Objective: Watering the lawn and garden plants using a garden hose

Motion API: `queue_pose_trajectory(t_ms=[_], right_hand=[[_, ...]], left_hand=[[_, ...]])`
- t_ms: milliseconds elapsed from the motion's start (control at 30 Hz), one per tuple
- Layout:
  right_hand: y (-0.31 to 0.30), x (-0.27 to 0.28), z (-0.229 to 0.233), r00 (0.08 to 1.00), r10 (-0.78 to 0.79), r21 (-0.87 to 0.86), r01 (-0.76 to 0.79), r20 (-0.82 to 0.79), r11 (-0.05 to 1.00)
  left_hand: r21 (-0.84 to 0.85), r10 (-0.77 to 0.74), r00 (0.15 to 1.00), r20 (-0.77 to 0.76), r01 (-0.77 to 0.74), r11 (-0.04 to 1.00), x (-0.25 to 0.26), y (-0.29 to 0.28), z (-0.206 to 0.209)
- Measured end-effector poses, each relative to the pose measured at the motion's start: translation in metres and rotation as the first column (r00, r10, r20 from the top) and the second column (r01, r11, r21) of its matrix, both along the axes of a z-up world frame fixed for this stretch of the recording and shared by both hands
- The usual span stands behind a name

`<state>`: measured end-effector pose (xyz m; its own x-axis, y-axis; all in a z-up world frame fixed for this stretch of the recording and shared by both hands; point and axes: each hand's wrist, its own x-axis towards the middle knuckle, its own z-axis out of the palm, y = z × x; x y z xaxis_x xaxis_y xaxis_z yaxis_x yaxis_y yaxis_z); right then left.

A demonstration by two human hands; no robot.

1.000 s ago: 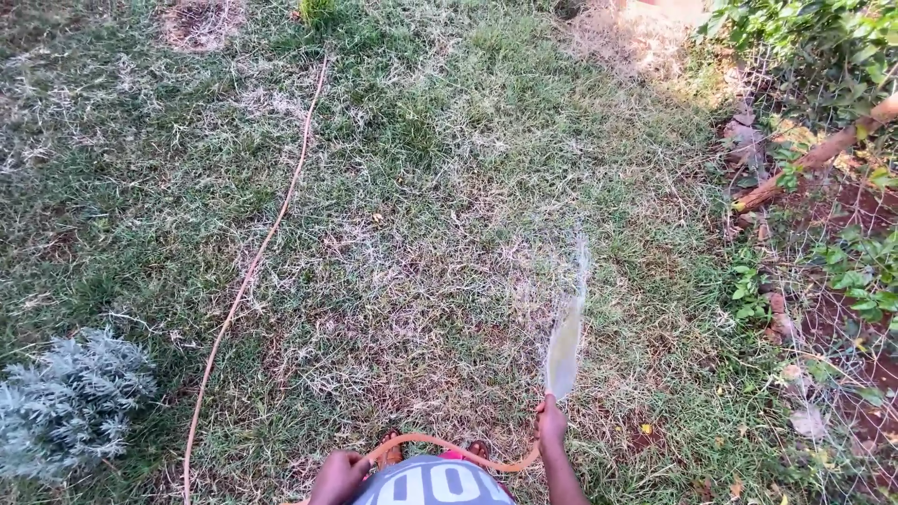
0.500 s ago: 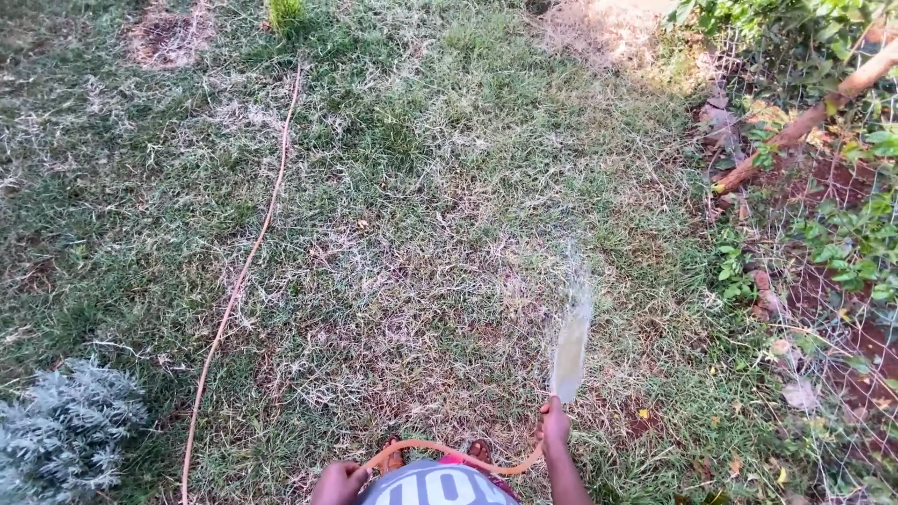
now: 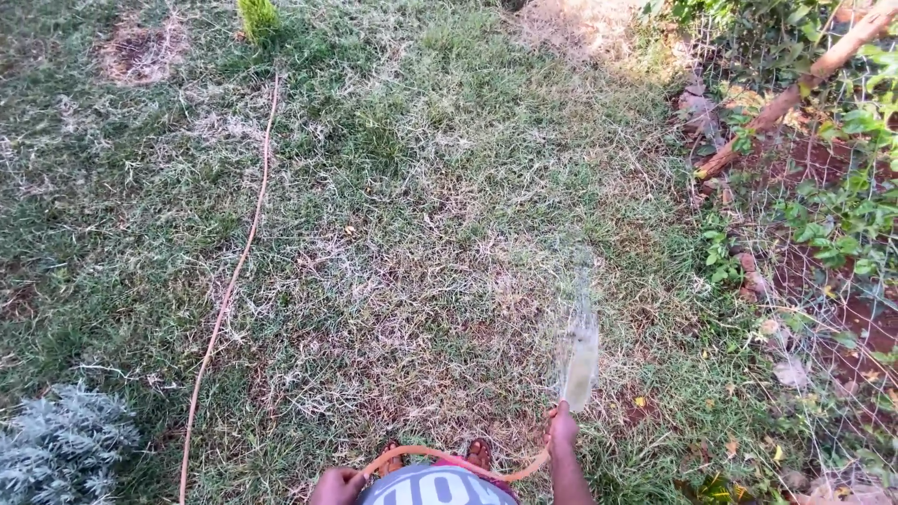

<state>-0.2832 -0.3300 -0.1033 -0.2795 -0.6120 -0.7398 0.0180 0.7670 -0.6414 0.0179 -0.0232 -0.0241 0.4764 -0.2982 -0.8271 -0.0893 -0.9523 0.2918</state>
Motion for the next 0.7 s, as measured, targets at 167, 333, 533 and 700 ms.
queue_pose_trajectory(t_ms=[167, 333, 533, 700], right_hand=[[-0.008, -0.012, -0.005, 1.000, 0.019, 0.030, -0.019, 0.023, 0.999], [0.001, -0.014, 0.002, 0.996, 0.075, 0.023, -0.074, -0.041, 0.997], [0.014, -0.021, -0.002, 0.998, 0.021, 0.025, -0.022, 0.055, 0.999], [0.019, -0.014, -0.004, 0.981, 0.195, 0.084, -0.195, 0.009, 0.977]], left_hand=[[-0.021, -0.038, 0.999, -0.014, 0.038, 0.999, -0.011, -0.011, 0.036], [0.006, -0.003, 0.998, -0.055, 0.004, 1.000, -0.012, -0.020, 0.048], [0.015, -0.108, 0.993, -0.047, 0.109, 0.994, -0.008, -0.016, 0.038], [0.011, -0.103, 0.994, -0.031, 0.104, 0.995, -0.005, -0.017, 0.031]])
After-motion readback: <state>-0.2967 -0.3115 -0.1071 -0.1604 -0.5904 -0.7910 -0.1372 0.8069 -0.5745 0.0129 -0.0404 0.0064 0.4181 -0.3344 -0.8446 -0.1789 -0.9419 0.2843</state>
